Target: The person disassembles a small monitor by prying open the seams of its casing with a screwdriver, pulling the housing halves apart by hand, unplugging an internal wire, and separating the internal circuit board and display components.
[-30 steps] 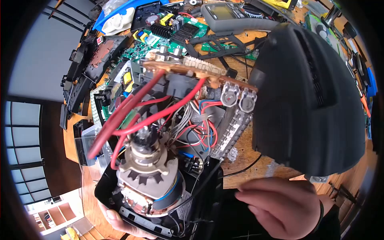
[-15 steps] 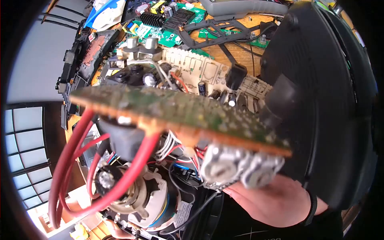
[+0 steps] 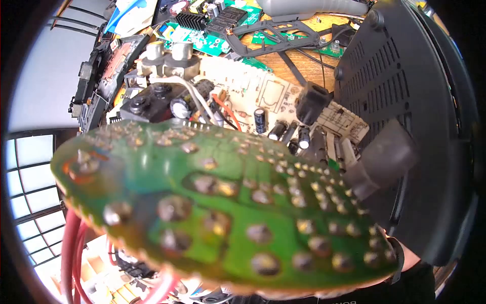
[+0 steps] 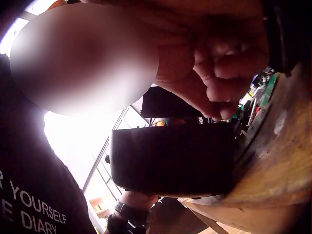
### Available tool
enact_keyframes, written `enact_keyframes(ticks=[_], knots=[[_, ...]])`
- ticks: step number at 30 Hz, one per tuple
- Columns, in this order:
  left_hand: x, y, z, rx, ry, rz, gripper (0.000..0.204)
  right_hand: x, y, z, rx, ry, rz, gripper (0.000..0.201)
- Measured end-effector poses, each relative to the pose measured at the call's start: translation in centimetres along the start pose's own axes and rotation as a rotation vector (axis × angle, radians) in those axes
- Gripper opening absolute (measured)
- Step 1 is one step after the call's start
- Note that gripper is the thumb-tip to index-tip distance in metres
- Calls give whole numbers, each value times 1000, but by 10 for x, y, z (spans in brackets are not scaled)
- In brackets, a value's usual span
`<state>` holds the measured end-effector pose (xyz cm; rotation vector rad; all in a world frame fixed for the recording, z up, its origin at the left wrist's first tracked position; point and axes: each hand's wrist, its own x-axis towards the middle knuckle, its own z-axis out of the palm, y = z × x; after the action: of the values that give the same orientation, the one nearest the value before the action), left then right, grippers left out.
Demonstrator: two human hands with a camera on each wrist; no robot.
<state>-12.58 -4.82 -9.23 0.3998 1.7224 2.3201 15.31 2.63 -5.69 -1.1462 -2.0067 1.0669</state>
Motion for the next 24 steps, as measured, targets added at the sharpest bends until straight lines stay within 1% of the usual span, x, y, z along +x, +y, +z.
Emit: enact_keyframes(ticks=[1,2,4,5,7,8,10,12,14,18,20,21,22,24], knots=[[-1,-2,1,-1,-10,-5,58,1,-1,-3,11,-44,16,11],[-2,-4,2,-1,-20,-11,58,2,-1,-4,11,-44,16,11],[-5,-9,3,-3,-41,-22,58,3,1,-6,18,-136,43,11],[-6,-10,4,-2,-52,-29,57,2,3,-7,18,-137,44,11],[-9,-13,5,0,-71,-39,57,0,6,-7,-10,-237,68,17],[-11,-14,6,1,-79,-43,57,2,5,-5,-8,-240,67,17],[-13,-14,6,2,-89,-42,57,5,1,0,1,-116,62,15],[-15,-12,6,-3,-99,-36,56,9,-5,3,11,12,51,18],[-19,-10,4,-8,-106,-36,56,8,-8,1,57,-5,141,24],[-25,-6,1,-20,-125,-31,56,-1,1,4,39,-43,56,31],[-28,-2,-2,-29,-135,-27,55,-3,-1,-3,396,-167,297,39],[-29,0,-4,-34,-141,-24,55,-4,3,-6,350,-256,281,48],[-30,2,-6,-40,-147,-20,55,-5,3,-1,349,-259,270,48],[-30,6,-5,-54,-161,-14,55,-8,1,13,546,-98,250,48]])
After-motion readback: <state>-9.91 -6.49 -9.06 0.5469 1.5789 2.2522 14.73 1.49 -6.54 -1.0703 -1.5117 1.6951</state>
